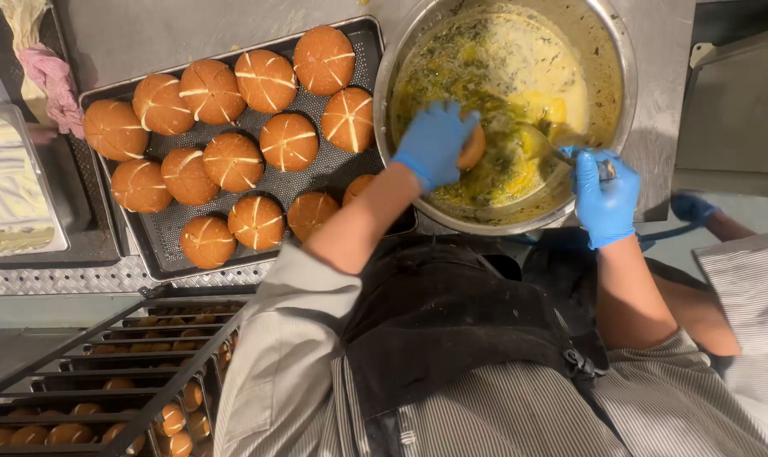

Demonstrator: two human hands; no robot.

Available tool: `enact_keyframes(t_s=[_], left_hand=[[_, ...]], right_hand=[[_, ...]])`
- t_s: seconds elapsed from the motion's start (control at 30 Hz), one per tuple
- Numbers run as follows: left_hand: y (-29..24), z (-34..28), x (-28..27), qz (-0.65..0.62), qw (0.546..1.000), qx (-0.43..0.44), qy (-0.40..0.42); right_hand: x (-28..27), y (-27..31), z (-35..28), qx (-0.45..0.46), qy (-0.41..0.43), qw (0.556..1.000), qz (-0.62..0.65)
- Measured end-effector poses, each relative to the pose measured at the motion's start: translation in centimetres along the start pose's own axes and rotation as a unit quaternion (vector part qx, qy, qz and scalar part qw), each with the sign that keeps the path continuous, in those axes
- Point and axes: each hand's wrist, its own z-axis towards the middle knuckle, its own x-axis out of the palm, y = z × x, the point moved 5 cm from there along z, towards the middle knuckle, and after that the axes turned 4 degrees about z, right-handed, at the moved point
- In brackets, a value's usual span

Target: Dipping sliced buns into a glaze mixture and arranging them on a baking tray.

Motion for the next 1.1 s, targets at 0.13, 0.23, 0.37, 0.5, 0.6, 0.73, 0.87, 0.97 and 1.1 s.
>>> enact_keyframes(t_s=[0.13, 0.23, 0.37, 0.5, 0.6, 0.73, 0.87, 0.97, 1.1], left_hand=[[-0.8, 1.9, 5.5, 0.124, 0.992, 0.012, -0.01], [-1.5, 0.9, 2.4, 0.085, 0.991, -0.019, 0.102], [-1.2, 0.7, 4.4, 0.118, 0.992, -0.042, 0.014], [-1.0, 0.1, 5.2, 0.111, 0.989, -0.068, 0.074], [-1.7, -0.7, 3.8, 0.114, 0.99, -0.084, -0.004], [-1.4, -1.3, 4.6, 0.147, 0.984, -0.094, 0.025], [0.2, -4.2, -1.1, -0.064, 0.99, -0.125, -0.01], [2.3, -7.7, -2.4, -0.276, 0.944, -0.146, -0.101], [4.5, -8.3, 3.5, -0.549, 0.806, -0.093, -0.2]], right_hand=[[-0.2, -0.5, 0.2, 0.005, -0.002, 0.998, 0.059], [-0.3, 0.0, 0.3, -0.026, 0.006, 0.999, 0.03], [-0.4, -0.4, 0.4, -0.016, 0.001, 0.998, 0.059], [-0.1, 1.1, 1.0, -0.052, 0.012, 0.998, 0.023], [-0.2, -0.4, 1.2, -0.06, 0.013, 0.998, 0.018], [0.3, -0.2, 1.6, -0.044, 0.018, 0.999, 0.006], [0.2, -0.6, 2.3, -0.026, 0.025, 0.999, -0.001], [0.5, -1.6, 2.3, -0.036, 0.035, 0.999, 0.018], [0.6, -1.1, 2.1, -0.037, 0.036, 0.997, 0.062]])
